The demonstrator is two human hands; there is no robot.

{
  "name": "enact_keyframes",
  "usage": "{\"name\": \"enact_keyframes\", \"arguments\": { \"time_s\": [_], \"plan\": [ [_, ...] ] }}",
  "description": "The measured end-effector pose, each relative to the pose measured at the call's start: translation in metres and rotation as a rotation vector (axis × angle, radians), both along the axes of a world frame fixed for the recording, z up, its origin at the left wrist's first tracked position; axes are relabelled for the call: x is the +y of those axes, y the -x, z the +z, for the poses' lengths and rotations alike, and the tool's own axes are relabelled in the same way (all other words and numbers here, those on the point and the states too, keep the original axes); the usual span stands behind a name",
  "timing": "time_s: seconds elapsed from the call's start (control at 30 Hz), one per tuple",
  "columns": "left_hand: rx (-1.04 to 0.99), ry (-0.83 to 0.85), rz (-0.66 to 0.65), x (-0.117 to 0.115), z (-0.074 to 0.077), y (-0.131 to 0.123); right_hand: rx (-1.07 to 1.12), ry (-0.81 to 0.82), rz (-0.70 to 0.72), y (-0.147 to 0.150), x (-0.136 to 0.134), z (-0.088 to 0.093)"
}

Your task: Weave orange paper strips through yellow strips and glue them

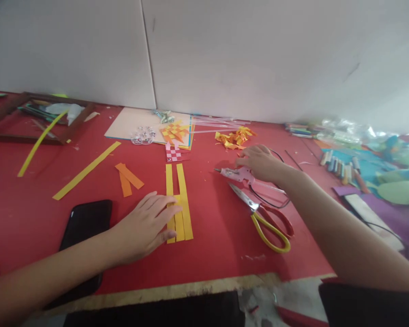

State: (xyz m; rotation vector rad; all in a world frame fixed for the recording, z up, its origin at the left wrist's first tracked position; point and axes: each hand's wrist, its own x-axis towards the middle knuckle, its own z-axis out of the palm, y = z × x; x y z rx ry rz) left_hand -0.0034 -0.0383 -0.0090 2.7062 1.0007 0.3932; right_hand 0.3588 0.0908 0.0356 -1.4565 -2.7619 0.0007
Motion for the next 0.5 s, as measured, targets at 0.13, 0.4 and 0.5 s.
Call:
{"name": "enact_keyframes", "arguments": {
  "time_s": [0.13, 0.4, 0.5],
  "plan": [
    [-0.052, -0.051, 0.077, 0.012, 0.013, 0.009, -0.122, 0.067, 0.037, -0.016, 0.008, -0.012],
    [0.081, 0.219, 0.221, 0.049, 0.017, 0.037, 0.016, -0.143, -0.077, 0.032, -0.019, 0.007],
    [0.071, 0.304, 0.217, 0.053, 0.014, 0.038, 0.163, -0.192, 0.010, 0.072, -0.040, 0.016]
  ]
}}
